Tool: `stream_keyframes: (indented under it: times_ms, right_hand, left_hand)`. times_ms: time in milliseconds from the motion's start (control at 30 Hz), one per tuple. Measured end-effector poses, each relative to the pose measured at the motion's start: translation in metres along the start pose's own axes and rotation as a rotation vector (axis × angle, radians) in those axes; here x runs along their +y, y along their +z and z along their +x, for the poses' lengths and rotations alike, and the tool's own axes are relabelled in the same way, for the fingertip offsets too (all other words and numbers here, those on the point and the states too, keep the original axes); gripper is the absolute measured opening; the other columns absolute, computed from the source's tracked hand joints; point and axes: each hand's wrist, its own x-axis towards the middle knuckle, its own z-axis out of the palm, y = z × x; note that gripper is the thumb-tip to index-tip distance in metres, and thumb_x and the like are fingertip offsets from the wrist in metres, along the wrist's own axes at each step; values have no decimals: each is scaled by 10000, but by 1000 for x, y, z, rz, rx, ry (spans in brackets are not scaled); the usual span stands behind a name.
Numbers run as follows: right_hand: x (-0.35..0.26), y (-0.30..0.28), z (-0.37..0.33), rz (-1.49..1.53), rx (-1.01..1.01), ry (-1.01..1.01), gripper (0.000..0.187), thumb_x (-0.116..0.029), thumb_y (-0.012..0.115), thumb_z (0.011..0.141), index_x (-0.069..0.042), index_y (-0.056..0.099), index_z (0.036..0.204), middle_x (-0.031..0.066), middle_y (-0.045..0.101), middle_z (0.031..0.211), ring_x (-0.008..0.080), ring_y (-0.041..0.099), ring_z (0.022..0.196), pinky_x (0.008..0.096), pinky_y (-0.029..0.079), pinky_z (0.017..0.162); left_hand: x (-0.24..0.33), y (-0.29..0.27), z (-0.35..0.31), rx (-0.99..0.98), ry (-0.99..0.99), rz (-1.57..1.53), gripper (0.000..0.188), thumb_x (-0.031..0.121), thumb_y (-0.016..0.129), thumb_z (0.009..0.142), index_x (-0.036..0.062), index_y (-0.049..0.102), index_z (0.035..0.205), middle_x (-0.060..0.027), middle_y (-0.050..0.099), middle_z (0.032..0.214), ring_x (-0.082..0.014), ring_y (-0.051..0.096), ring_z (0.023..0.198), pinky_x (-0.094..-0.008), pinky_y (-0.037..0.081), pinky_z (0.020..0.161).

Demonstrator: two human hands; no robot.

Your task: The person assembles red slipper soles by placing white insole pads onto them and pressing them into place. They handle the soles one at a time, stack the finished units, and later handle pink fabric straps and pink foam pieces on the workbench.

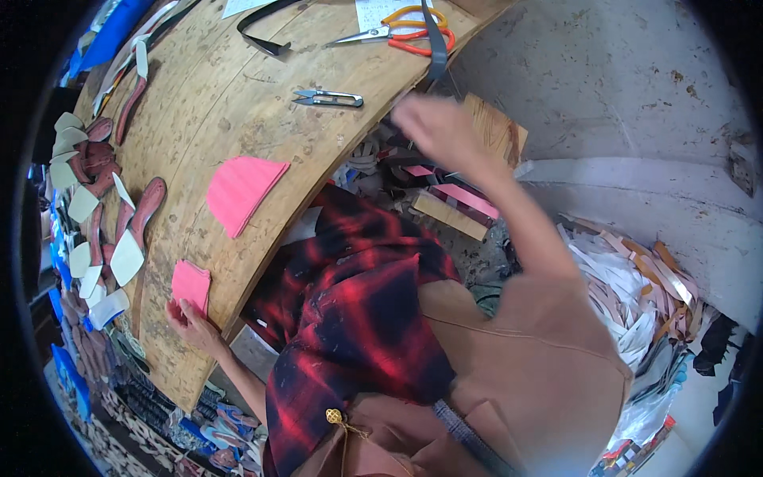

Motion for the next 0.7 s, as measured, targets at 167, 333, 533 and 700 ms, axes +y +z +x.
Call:
stream_keyframes:
  times_ms: [167, 333, 533, 700]
  right_hand:
    - [62, 112, -111, -325, -256, -13, 453, -266, 737, 758, -36, 593, 1121, 129, 569, 1100, 298, 525, 1071, 423, 424, 866]
    - [77, 116, -107, -394, -263, -6, 255, -231, 707, 777, -57, 589, 923, 101, 558, 981, 275, 543, 983, 369, 426, 832]
    - [120, 78, -98, -73, -38, 475, 251, -202, 635, 829, -11, 582, 983, 213, 649, 888, 405, 624, 896, 482, 492, 799]
    - [106, 80, -120, -54, -326, 4, 497, -189, 740, 705, -28, 553, 1136, 205, 573, 1077, 395, 557, 1046, 479, 467, 872]
  left_hand:
    - [2, -2, -3, 58, 50, 219, 449, 268, 620, 971, -42, 540, 1286, -168, 575, 1251, -225, 576, 1042, -336, 481, 879]
    - [0, -3, -1, 56, 135, 318, 429, 275, 620, 970, -45, 571, 1252, -164, 610, 1187, -233, 605, 985, -341, 494, 849]
    - [5, 3, -1, 40, 121, 326, 412, 269, 619, 971, -53, 586, 1226, -166, 640, 1138, -227, 616, 982, -339, 497, 854]
    - [5, 4, 1, 29, 104, 368, 401, 273, 626, 967, -45, 602, 1209, -165, 645, 1140, -234, 627, 965, -331, 502, 846]
